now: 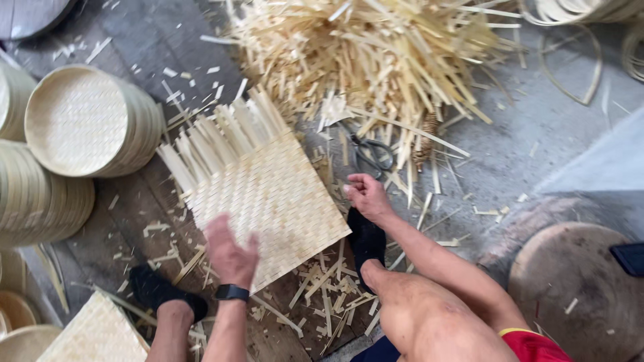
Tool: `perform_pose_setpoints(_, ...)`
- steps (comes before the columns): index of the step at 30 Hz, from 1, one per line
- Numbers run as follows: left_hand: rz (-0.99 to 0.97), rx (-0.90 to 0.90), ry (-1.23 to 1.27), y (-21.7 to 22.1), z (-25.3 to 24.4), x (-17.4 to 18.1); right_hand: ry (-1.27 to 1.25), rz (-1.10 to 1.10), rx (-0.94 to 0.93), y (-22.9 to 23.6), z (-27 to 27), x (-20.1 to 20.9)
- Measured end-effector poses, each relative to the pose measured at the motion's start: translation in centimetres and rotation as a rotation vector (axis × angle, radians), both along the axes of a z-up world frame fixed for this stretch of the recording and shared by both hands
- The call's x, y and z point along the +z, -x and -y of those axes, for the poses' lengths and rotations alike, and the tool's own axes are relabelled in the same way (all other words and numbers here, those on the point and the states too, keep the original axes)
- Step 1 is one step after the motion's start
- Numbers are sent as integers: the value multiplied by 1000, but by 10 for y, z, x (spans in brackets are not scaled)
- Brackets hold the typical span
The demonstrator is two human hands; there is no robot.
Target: The person assembles a woven bamboo tray by placing a circular rim over a woven sheet, trimming the excess material with shears, and inserting a circular wooden base into the center.
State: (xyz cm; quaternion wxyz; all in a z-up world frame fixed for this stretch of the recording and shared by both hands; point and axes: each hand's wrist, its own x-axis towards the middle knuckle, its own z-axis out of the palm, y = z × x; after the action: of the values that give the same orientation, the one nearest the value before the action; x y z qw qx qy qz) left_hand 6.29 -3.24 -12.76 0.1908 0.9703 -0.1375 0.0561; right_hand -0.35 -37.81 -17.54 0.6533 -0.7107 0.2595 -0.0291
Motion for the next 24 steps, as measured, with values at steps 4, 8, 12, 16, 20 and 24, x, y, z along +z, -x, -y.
perform_pose_setpoints(4,-320,-266,-193,7,63,-7,3,-81,-142,67,75,31)
perform_pose_setpoints(8,-652,42,-197,13,73,-3,22,4,-333,113,171,69)
perform_pose_setpoints(12,-459,-46,-198,8,69,6,5,186,-615,121,281,100)
perform_pose_setpoints(16,-602,-84,-433,-3,82,29,-65,278,-740,119,397,110)
perform_pose_setpoints(20,-661,-161,-635,-52,139,70,-36,226,-864,112,495,100)
perform_pose_setpoints(24,-86,-539,9,-99,278,72,-17,168,-911,116,575,78)
